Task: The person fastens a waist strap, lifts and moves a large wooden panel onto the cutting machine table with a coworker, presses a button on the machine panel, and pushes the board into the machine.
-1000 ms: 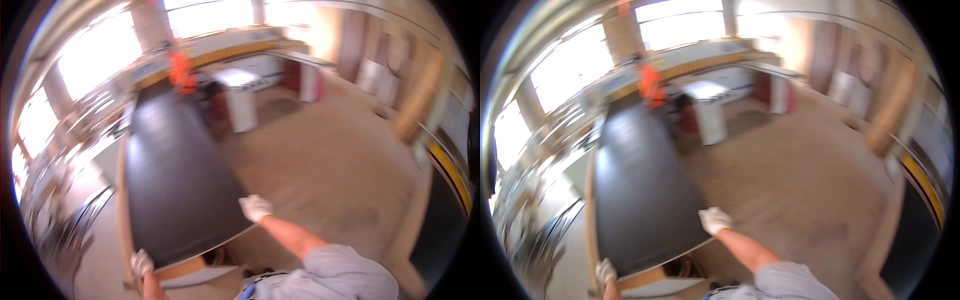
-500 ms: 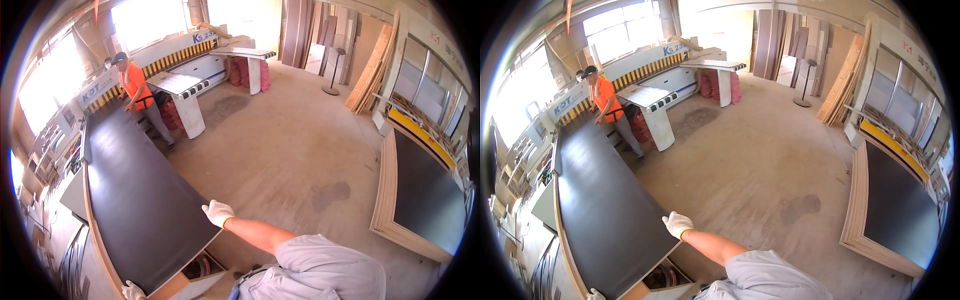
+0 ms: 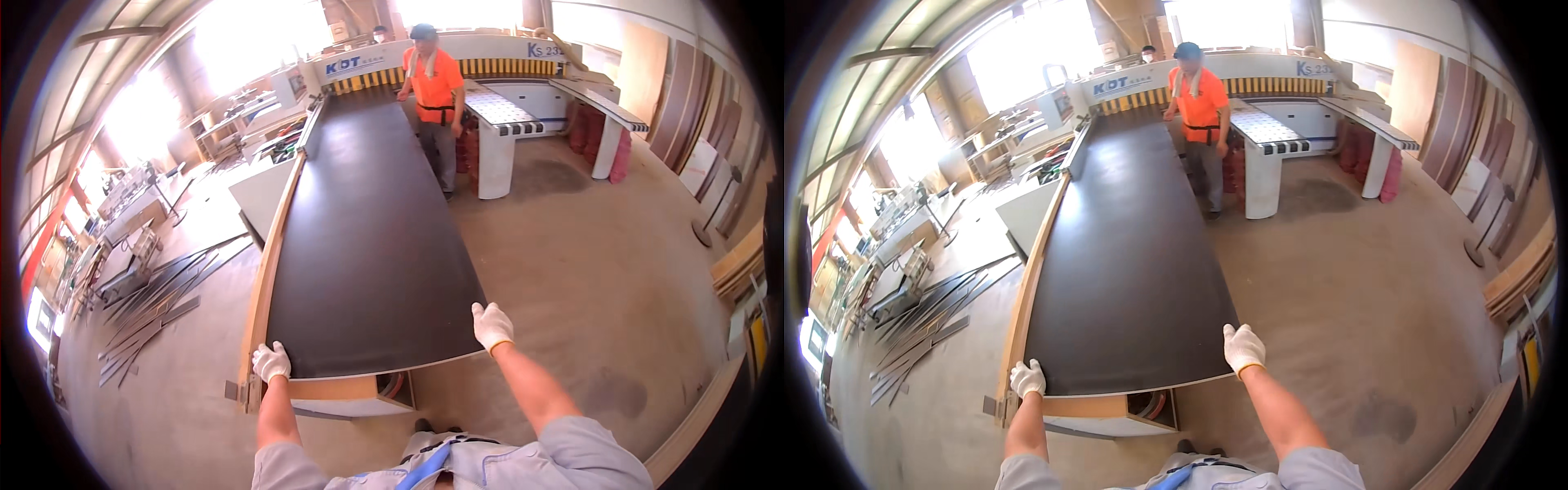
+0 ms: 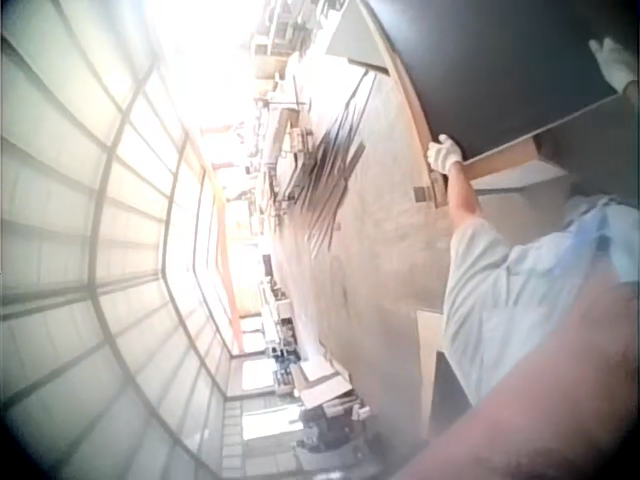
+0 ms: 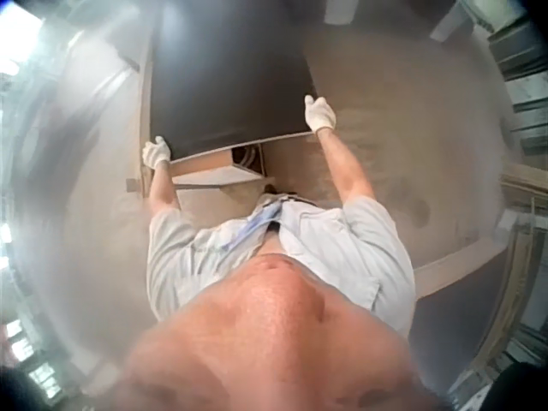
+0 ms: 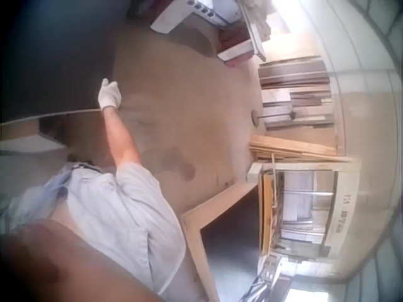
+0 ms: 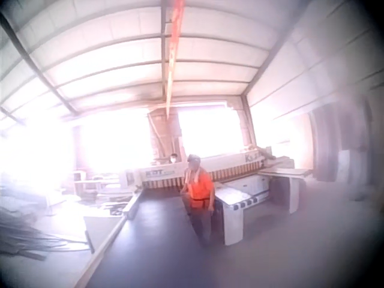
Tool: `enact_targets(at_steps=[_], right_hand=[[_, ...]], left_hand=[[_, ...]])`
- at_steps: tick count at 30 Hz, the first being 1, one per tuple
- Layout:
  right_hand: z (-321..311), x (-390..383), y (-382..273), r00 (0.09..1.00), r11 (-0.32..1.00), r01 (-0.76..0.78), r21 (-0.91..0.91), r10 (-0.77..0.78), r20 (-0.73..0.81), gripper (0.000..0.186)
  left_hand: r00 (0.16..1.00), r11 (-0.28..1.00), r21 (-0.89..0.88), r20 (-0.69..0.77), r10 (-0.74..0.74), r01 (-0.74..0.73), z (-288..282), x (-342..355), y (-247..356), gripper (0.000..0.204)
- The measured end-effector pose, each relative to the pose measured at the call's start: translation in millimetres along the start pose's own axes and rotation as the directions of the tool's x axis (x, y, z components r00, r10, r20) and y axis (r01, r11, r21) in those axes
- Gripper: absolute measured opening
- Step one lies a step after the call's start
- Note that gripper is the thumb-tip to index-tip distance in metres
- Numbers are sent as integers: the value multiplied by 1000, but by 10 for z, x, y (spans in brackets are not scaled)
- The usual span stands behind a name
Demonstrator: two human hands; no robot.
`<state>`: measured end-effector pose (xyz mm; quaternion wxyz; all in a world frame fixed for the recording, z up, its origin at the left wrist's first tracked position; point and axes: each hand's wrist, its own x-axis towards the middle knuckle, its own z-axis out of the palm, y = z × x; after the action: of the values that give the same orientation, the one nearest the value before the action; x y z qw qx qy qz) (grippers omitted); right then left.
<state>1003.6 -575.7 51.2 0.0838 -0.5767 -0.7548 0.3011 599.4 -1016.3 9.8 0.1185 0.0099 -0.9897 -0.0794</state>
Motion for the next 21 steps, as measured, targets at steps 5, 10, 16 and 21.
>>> enact_targets(at_steps=[5, 10, 16, 21], right_hand=[[-7, 2, -12, 1000, 1000, 3, -26, -3, -10, 69], [39, 46, 24, 1000, 999, 6, -43, -7, -15, 69], [56, 82, 45, 1000, 998, -2, -59, 1, -14, 70], [67, 74, 22, 1000, 999, -2, -50, 2, -5, 71]], left_hand=[[1000, 1000, 1, -16, 2, -2, 11, -1, 23, 61], [1000, 1000, -5, -10, 2, -2, 31, 16, -2, 62], [1000, 1000, -8, -18, 4, -4, 18, -5, 18, 60], [1000, 1000, -3, -19, 3, -3, 35, 19, -16, 59]])
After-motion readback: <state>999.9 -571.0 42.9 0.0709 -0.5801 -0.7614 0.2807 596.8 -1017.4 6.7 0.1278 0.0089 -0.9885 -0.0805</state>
